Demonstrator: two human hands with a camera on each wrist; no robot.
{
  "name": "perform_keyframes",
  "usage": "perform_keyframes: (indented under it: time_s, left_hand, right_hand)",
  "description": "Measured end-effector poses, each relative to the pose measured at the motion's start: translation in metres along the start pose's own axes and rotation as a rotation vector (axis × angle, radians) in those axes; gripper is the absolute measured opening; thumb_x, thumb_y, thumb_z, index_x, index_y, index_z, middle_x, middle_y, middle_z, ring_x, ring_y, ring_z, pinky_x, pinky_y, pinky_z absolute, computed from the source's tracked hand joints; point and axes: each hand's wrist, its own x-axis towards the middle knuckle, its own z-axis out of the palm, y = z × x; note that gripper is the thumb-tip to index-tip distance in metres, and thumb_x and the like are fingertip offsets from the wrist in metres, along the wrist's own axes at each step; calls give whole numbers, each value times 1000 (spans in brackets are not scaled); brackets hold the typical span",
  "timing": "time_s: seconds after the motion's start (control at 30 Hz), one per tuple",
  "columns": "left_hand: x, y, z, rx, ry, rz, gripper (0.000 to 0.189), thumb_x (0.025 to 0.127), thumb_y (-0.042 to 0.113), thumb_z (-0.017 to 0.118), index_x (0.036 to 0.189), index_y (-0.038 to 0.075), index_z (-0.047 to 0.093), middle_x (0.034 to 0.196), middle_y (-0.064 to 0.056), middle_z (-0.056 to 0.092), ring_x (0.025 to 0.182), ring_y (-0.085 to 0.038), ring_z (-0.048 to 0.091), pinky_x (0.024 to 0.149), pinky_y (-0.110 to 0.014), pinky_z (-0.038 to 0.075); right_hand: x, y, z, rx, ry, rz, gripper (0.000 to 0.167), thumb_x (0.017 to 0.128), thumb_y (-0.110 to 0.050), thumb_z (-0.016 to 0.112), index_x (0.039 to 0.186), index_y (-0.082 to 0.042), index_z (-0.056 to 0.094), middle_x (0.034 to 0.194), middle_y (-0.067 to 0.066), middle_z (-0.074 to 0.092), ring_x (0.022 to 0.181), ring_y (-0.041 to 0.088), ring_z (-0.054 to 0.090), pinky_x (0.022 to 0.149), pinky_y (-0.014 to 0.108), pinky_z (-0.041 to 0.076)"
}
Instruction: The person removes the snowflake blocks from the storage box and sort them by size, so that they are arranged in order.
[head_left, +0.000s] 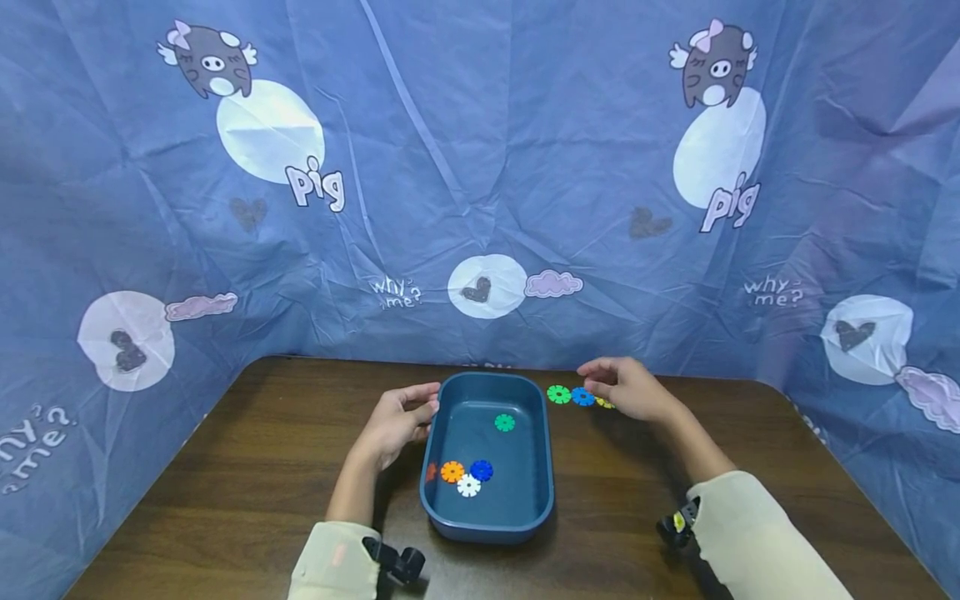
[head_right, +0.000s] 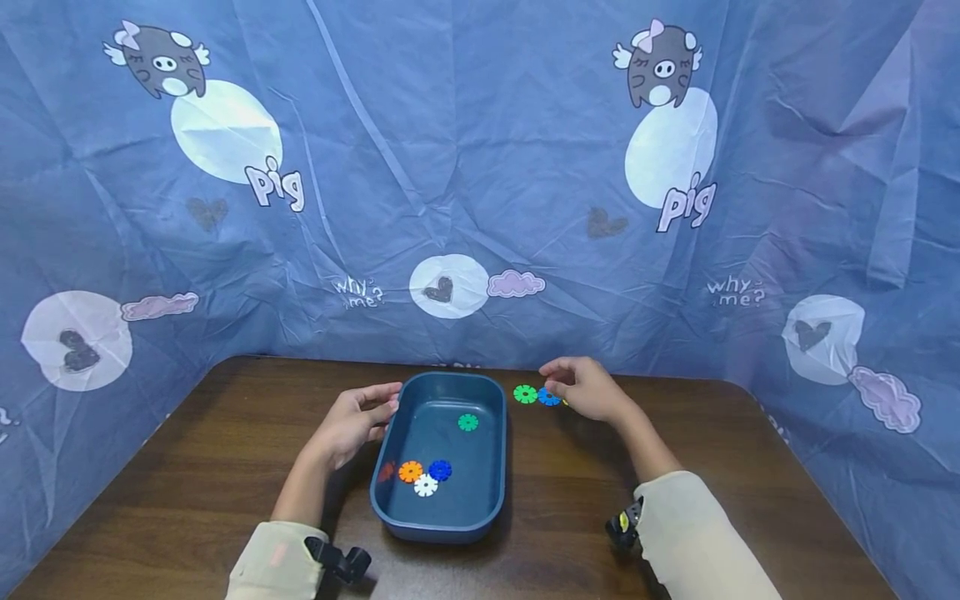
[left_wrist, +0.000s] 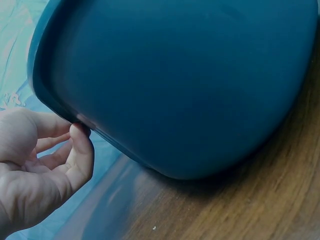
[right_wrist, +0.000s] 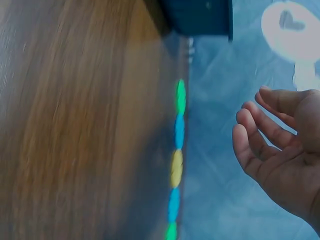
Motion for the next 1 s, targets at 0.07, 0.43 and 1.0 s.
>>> perform_keyframes:
  time_s: [0.07,0.43,1.0]
  left_hand:
    - [1,0,0,4,0,3,36,101,-4,58,137,-4,61,121,-19,59,90,-15,62,68,-26,57]
    - [0,0,0,1,-3,-4,36,101,-3,59,137,-3,61,122,-18,60,89,-15,62,68,-26,57]
    - [1,0,-2,19,-12,1,36,102,-1,59,138,-2,60,123,-19,60,89,-15,63,70,-27,57]
  right_hand:
    - [2,-12,5,-11,-19,-28,24,100,-8,64,122,1,69,108,11,73,98,22,67,82,35,55]
    - [9,-62,28,-149,-139,-178,26,100,-14,67,124,-5,71,105,-2,72,95,14,64,84,38,54]
    - [18,-109,64,-239,-322,-314,28,99,-12,67,126,-6,70,119,6,71,97,14,65,86,38,58]
